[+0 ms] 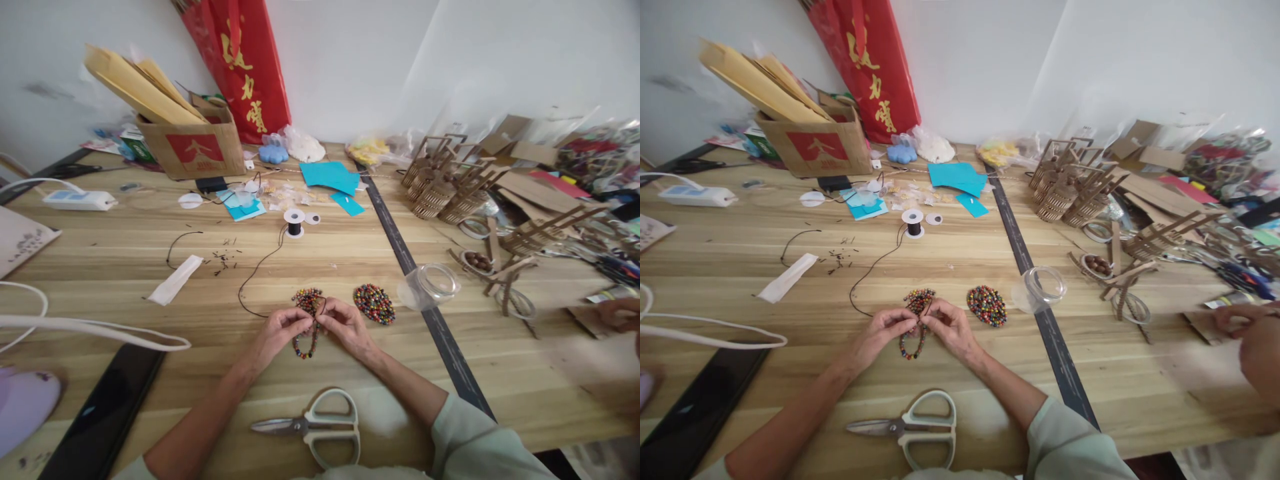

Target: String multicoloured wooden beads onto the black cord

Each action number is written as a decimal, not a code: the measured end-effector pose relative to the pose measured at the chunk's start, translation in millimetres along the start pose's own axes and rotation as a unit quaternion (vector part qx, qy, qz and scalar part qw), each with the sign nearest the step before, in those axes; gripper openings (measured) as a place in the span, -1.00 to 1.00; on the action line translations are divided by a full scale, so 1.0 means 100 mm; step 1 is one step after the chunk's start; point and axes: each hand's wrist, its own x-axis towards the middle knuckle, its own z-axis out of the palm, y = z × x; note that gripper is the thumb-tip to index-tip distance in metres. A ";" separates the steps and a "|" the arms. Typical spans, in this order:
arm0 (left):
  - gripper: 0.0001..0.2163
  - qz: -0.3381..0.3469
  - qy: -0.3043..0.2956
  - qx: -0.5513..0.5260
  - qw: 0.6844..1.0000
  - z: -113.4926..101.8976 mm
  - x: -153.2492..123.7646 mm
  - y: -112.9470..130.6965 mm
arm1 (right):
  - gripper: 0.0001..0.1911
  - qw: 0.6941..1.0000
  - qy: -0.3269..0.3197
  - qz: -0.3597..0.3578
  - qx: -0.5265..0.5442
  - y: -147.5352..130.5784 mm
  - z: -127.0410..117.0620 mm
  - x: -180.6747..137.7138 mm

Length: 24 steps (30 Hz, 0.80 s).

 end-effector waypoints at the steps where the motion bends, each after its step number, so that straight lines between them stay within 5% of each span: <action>1: -0.74 0.001 0.000 0.000 1.000 0.00 0.00 0.00 | -0.68 1.000 -0.002 0.012 0.009 0.01 0.00 -0.01; 15: -0.77 0.012 0.030 -0.013 0.999 -0.01 0.02 -0.05 | -0.73 1.000 0.005 0.021 0.019 0.06 -0.02 -0.02; 19: -0.77 0.012 0.031 -0.020 0.999 0.00 0.01 -0.04 | -0.77 0.994 0.001 -0.069 -0.080 0.02 -0.01 -0.03; 24: -0.75 0.023 0.023 -0.003 0.999 0.00 0.03 -0.08 | -0.87 0.949 -0.014 -0.197 -0.247 -0.01 -0.01 -0.08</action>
